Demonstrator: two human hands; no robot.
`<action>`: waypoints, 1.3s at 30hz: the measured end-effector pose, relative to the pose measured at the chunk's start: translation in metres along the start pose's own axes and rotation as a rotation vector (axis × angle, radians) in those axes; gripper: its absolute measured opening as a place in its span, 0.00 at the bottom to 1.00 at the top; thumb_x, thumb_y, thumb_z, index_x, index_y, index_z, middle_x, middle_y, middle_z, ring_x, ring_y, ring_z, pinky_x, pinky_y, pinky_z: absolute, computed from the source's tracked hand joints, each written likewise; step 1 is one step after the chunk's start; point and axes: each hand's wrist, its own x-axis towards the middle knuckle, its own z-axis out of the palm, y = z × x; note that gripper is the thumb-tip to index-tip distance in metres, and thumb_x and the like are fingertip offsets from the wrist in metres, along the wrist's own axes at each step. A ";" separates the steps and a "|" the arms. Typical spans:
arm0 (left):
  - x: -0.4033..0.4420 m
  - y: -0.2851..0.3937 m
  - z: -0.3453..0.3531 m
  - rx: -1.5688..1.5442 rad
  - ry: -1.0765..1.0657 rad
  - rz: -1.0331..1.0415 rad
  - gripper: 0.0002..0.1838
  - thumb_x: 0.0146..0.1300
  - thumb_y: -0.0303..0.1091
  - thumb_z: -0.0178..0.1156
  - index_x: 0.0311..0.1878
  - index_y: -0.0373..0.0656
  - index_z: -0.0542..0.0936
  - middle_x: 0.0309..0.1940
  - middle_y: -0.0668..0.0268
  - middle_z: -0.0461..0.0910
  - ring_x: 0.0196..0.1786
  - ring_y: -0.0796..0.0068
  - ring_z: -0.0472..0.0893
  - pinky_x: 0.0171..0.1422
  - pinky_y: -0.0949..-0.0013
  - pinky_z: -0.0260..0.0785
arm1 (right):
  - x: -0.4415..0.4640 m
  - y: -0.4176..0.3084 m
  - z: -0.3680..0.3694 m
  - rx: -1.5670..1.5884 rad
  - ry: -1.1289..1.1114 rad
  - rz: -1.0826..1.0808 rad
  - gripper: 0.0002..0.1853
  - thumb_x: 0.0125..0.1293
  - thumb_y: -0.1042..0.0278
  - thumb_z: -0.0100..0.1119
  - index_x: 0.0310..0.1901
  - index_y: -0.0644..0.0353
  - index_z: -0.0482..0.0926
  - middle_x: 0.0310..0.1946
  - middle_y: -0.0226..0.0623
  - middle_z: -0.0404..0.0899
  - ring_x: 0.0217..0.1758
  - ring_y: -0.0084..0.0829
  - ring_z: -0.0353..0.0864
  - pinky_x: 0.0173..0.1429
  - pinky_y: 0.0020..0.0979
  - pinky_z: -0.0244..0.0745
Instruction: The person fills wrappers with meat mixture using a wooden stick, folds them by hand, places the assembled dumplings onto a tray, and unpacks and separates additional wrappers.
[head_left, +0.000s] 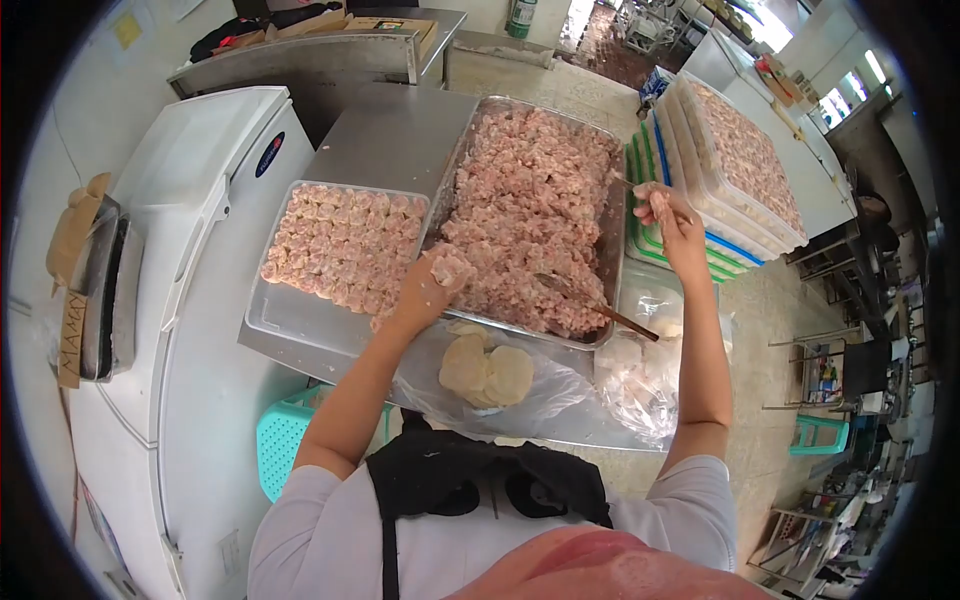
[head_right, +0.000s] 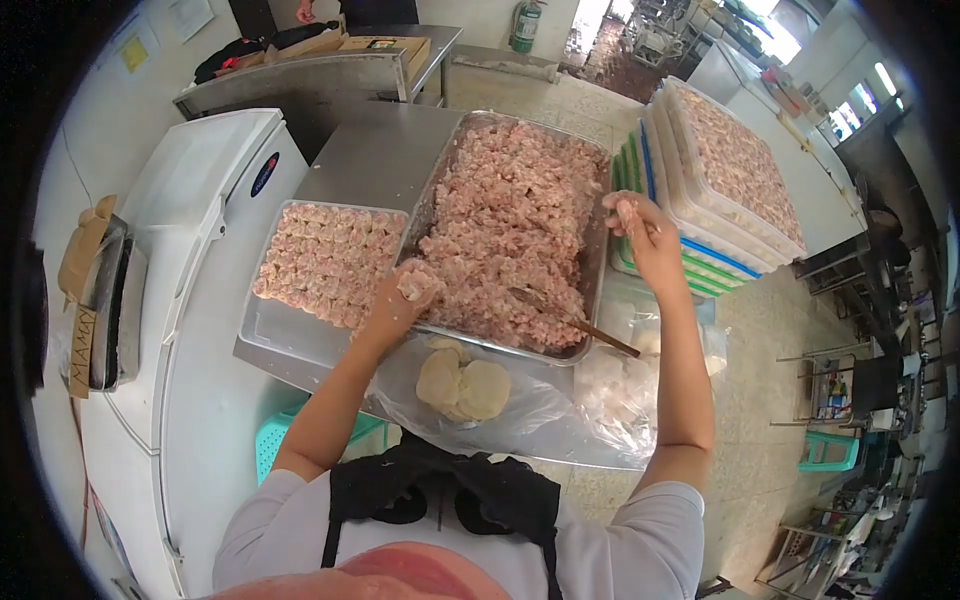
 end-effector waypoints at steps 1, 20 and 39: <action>-0.001 0.003 0.000 0.042 0.040 -0.012 0.22 0.56 0.38 0.68 0.51 0.39 0.77 0.42 0.54 0.82 0.44 0.53 0.81 0.49 0.61 0.73 | -0.006 0.000 -0.003 -0.029 -0.021 -0.101 0.12 0.71 0.65 0.55 0.43 0.66 0.80 0.44 0.35 0.80 0.41 0.24 0.79 0.45 0.25 0.74; 0.041 0.126 0.026 0.226 0.132 0.530 0.18 0.50 0.34 0.67 0.46 0.45 0.81 0.46 0.58 0.76 0.50 0.54 0.76 0.53 0.57 0.70 | -0.089 -0.028 0.033 0.453 -0.085 -0.065 0.11 0.66 0.71 0.54 0.34 0.73 0.78 0.36 0.41 0.81 0.37 0.28 0.79 0.43 0.28 0.75; 0.094 0.059 0.033 -0.347 -0.543 -0.296 0.36 0.57 0.38 0.68 0.67 0.44 0.65 0.48 0.58 0.81 0.50 0.69 0.79 0.56 0.67 0.71 | -0.057 0.049 -0.034 -0.219 -0.137 -0.157 0.04 0.64 0.78 0.55 0.33 0.71 0.77 0.33 0.36 0.78 0.29 0.21 0.78 0.32 0.21 0.70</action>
